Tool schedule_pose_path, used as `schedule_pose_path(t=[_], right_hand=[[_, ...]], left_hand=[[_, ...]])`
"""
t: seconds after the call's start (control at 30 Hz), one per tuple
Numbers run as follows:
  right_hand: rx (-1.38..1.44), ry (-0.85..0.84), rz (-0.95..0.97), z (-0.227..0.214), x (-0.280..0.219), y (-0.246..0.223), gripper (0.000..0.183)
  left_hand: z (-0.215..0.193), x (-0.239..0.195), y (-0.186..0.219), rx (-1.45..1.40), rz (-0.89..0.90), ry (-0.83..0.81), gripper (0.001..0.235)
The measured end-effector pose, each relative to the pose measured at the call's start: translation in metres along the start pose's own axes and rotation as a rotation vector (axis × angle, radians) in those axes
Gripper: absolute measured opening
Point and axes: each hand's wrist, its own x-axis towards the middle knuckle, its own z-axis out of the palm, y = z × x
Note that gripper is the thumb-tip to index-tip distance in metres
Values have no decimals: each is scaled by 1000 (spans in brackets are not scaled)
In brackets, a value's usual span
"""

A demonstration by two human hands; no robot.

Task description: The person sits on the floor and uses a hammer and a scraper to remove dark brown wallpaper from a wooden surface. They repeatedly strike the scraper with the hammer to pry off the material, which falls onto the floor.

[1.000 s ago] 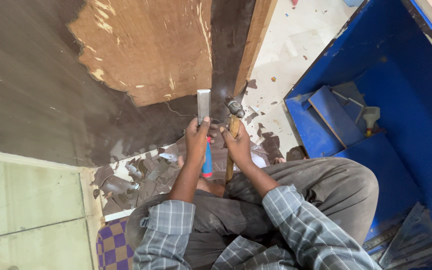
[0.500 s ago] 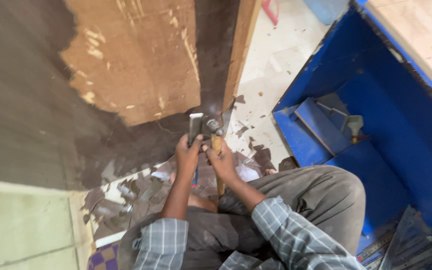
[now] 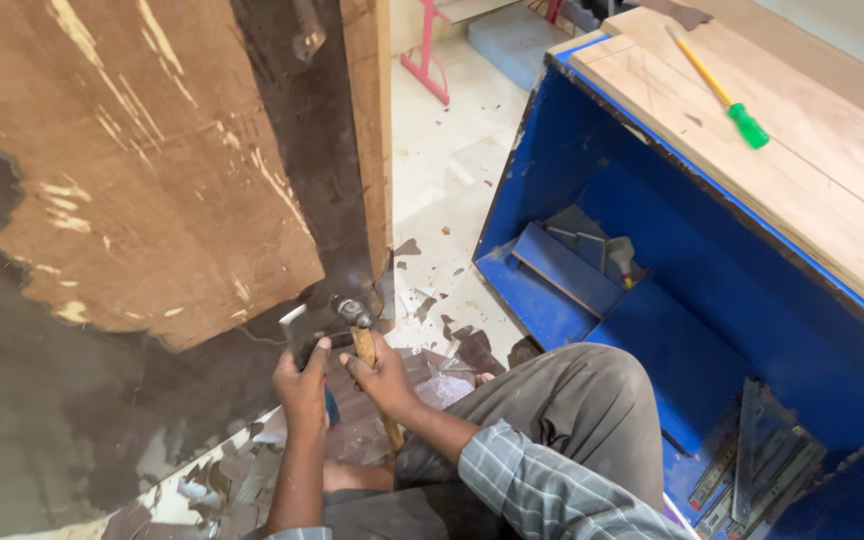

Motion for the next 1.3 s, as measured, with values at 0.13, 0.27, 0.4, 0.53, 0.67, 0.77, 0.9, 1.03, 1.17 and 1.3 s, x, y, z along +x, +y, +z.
schedule_pose_path(t=[0.13,0.27,0.4,0.53,0.67,0.77,0.9,1.03,1.17,1.3], right_hand=[[-72,6,-22,0,-5,-11,40],[-65,-25,-75,2,-10,-17,31],[-184,-27,-53,8,-13,-22,27],[-272,-29,25,13,-18,-30,31],[-340,-30,-12,17,-23,-32,33],[-389,-29,-41,20,-26,-32,34],[-445,-19,-145,21,-30,-32,35],[-435,-31,-134,23,-31,-34,33],[-387,-46,-99,23,-32,-37,32],[-363,-73,-44,22,-32,-35,32]], left_hand=[[3,-3,12,-151,105,-49,21],[8,-9,30,-199,157,-44,21],[12,-14,45,-176,193,-34,22],[12,-16,55,-94,200,-16,29],[10,-19,62,-41,190,-13,31],[12,-18,68,-23,281,-43,30],[11,-19,73,-14,275,-28,33],[5,-11,65,-157,148,-75,40],[-3,-2,53,-274,32,-166,41],[0,0,58,-258,-28,-143,48]])
